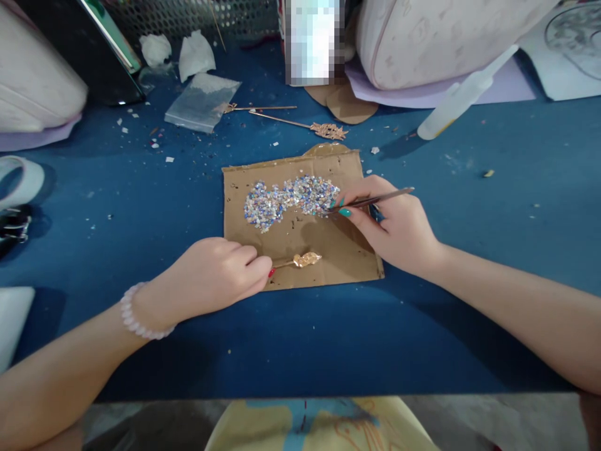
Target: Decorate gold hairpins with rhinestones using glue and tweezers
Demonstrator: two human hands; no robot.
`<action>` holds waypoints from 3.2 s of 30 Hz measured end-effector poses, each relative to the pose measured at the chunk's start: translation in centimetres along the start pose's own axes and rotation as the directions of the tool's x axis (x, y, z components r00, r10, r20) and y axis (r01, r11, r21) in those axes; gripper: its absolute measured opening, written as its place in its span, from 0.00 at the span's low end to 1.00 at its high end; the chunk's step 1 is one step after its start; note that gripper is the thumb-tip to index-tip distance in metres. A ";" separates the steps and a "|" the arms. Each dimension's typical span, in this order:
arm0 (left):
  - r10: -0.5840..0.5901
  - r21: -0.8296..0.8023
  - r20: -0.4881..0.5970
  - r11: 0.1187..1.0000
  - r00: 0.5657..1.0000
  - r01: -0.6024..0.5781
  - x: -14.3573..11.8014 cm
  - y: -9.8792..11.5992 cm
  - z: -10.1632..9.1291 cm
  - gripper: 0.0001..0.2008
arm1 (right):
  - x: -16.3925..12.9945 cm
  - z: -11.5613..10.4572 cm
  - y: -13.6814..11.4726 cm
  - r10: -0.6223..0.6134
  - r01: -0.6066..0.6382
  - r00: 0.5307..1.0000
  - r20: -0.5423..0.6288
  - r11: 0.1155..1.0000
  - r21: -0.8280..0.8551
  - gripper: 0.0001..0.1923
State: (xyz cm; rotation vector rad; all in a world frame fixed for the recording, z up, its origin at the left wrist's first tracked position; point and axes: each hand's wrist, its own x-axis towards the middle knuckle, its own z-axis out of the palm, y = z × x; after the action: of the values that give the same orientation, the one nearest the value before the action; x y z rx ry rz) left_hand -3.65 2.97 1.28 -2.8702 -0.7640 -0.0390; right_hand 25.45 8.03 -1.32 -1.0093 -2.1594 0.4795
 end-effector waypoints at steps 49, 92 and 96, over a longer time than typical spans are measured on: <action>-0.025 0.007 0.042 1.000 0.999 0.025 0.0 3.1 -0.8 0.16 | 0.2 0.1 0.1 -0.031 0.030 0.999 0.010 0.995 0.091 0.04; -0.047 -0.005 0.033 0.999 0.998 0.047 0.2 3.3 -0.8 0.16 | 0.1 0.4 0.0 -0.127 0.124 0.990 0.052 0.990 0.061 0.07; -0.052 -0.010 0.033 0.999 0.998 0.052 0.3 3.3 -0.7 0.16 | 0.1 0.3 0.0 -0.172 0.168 0.983 0.060 0.984 0.060 0.07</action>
State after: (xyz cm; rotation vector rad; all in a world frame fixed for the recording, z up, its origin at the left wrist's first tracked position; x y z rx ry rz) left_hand -1.75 0.13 1.47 -2.8681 -0.8470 -0.0026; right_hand 25.15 8.05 -1.50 -0.7810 -2.2538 0.4926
